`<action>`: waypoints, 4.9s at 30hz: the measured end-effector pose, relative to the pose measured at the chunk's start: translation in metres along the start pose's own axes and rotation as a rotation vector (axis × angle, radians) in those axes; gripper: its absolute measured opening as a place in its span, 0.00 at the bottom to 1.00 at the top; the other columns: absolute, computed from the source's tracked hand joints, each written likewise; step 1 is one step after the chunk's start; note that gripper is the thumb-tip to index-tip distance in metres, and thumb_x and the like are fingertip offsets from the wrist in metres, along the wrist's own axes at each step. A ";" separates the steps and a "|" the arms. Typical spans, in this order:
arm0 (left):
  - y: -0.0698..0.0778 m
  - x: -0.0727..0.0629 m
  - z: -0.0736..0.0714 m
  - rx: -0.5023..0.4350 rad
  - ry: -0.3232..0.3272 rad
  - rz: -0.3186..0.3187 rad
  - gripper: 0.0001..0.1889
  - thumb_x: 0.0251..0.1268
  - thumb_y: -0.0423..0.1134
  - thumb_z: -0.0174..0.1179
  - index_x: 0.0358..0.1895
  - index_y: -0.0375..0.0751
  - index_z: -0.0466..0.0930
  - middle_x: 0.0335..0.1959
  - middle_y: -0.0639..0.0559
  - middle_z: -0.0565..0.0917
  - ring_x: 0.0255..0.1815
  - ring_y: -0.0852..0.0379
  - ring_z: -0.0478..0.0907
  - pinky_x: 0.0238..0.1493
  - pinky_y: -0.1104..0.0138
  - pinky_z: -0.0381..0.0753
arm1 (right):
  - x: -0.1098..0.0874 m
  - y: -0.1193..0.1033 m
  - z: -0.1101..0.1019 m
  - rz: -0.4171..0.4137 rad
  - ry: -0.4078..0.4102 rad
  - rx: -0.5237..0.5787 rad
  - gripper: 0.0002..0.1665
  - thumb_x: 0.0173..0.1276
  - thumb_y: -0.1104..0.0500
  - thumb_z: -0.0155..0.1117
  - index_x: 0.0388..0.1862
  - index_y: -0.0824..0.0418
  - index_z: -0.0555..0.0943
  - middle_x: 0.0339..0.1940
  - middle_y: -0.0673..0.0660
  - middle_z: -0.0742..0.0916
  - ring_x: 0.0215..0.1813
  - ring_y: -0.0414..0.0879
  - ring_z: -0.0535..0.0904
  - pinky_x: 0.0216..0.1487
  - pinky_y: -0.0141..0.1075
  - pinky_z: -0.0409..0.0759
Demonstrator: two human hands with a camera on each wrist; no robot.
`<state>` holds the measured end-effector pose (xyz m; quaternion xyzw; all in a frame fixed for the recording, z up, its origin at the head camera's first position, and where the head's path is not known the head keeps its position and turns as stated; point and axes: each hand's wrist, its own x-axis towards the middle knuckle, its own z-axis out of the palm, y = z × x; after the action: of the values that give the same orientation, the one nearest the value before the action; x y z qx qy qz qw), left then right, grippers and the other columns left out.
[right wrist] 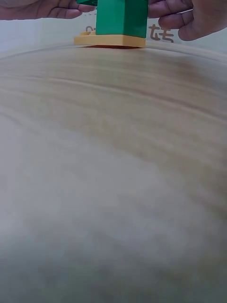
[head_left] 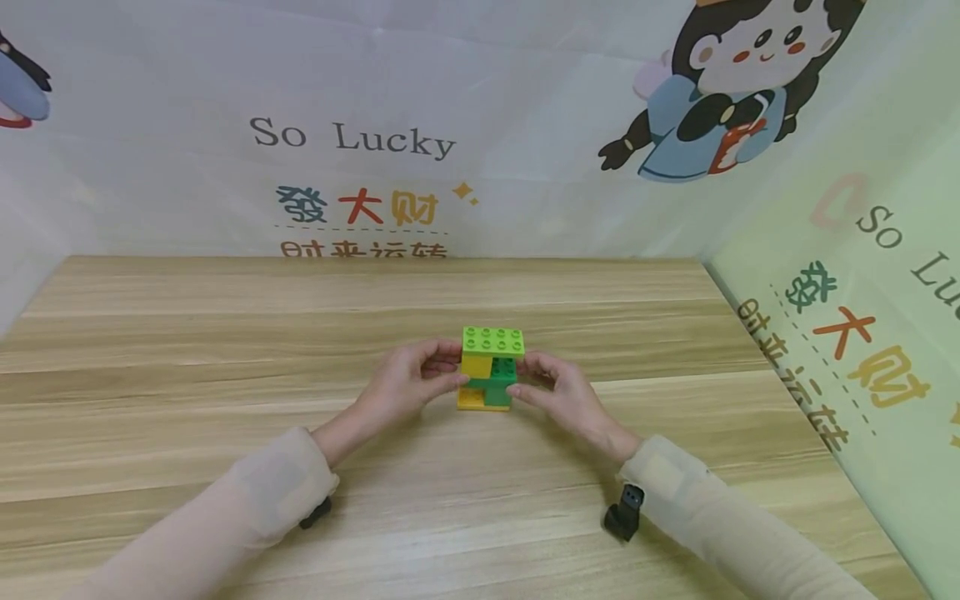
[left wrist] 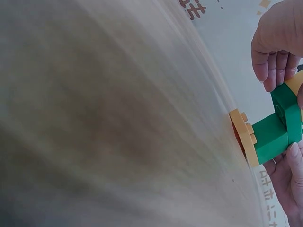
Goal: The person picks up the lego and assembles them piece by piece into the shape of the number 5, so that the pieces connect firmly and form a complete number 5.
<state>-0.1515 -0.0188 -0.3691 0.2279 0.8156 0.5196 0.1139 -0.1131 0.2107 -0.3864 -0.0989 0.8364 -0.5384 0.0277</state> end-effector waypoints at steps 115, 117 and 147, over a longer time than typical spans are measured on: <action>-0.008 0.043 0.003 0.121 0.069 -0.228 0.22 0.69 0.46 0.53 0.61 0.36 0.73 0.61 0.43 0.76 0.64 0.49 0.70 0.61 0.57 0.72 | 0.032 0.000 0.006 0.123 0.097 -0.057 0.19 0.70 0.59 0.56 0.55 0.70 0.77 0.55 0.64 0.81 0.60 0.54 0.76 0.57 0.43 0.76; -0.009 0.044 0.003 0.133 0.072 -0.227 0.22 0.69 0.46 0.54 0.60 0.37 0.74 0.60 0.44 0.76 0.64 0.49 0.70 0.61 0.57 0.72 | 0.033 0.000 0.006 0.127 0.098 -0.060 0.19 0.70 0.59 0.56 0.55 0.70 0.77 0.54 0.64 0.82 0.60 0.54 0.76 0.56 0.43 0.77; -0.010 0.051 0.001 0.206 0.089 -0.235 0.17 0.68 0.45 0.55 0.54 0.39 0.79 0.56 0.45 0.79 0.62 0.49 0.72 0.59 0.57 0.73 | 0.044 0.000 0.004 0.115 0.088 -0.146 0.17 0.69 0.59 0.58 0.50 0.70 0.80 0.50 0.64 0.83 0.57 0.52 0.78 0.54 0.41 0.78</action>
<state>-0.1975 0.0038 -0.3757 0.1181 0.8898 0.4259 0.1139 -0.1551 0.1985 -0.3854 -0.0289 0.8780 -0.4776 0.0145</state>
